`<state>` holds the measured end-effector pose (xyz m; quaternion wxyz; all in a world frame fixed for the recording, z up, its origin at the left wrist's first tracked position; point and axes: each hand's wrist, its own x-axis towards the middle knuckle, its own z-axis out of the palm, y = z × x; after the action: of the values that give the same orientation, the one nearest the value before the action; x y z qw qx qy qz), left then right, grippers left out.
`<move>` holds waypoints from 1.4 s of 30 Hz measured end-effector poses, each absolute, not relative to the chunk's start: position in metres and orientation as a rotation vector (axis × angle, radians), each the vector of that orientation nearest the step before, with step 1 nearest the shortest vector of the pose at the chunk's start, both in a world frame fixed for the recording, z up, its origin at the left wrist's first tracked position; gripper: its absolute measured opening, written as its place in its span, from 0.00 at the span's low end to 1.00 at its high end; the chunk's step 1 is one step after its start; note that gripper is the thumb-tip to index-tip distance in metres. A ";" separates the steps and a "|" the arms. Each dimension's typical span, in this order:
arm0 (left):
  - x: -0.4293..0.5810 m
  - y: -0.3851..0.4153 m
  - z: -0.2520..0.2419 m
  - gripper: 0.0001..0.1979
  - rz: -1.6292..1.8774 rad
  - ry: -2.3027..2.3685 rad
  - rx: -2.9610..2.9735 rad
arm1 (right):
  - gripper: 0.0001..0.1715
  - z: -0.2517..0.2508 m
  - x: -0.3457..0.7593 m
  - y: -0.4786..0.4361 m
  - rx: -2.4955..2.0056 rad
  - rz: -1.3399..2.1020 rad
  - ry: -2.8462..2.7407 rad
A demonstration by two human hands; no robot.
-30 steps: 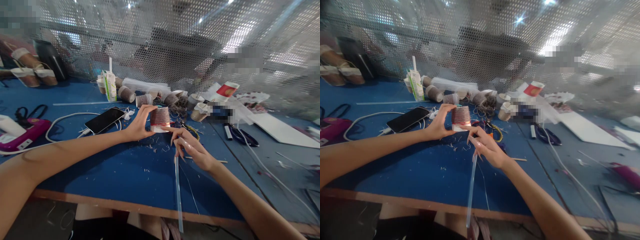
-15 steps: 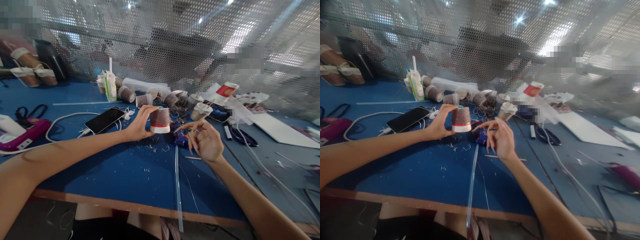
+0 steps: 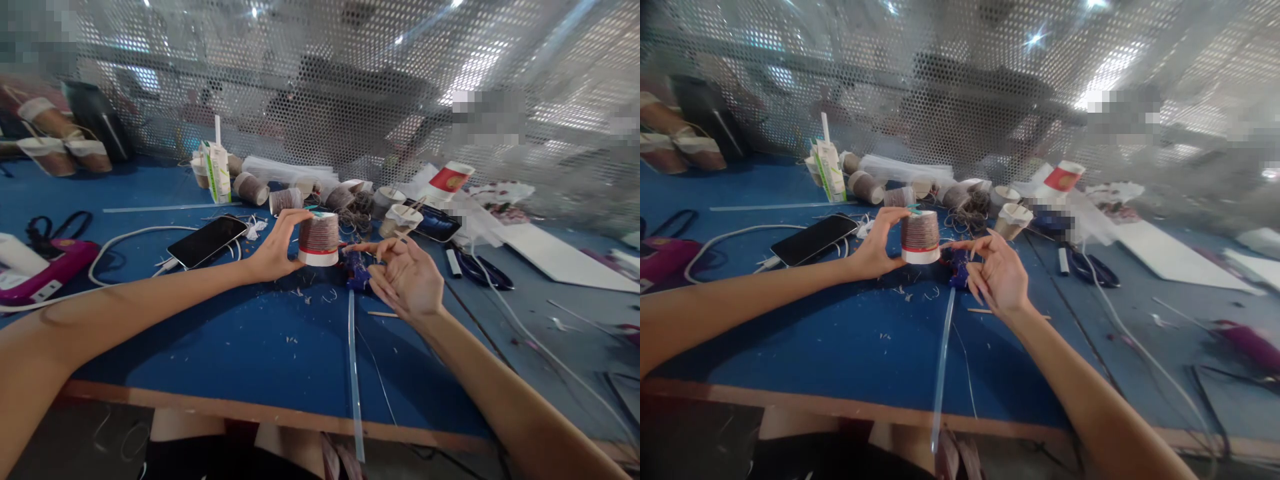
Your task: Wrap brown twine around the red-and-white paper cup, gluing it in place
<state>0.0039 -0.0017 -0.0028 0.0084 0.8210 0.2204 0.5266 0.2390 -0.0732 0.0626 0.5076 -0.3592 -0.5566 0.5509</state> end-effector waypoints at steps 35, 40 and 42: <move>0.009 -0.012 -0.008 0.42 1.541 1.490 2.501 | 0.16 0.088 0.268 0.092 -1.949 -0.225 -2.375; 0.013 -0.013 -0.009 0.40 1.527 1.497 2.536 | 0.18 0.113 0.272 0.090 -1.910 -0.221 -2.168; 0.013 -0.013 -0.010 0.36 1.554 1.507 2.563 | 0.20 0.121 0.270 0.087 -1.882 -0.225 -2.069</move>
<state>0.0129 -0.0134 -0.0100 -0.1065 0.7595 0.4467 0.4606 0.2699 0.0872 0.1212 0.1671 -0.6614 -0.7269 -0.0790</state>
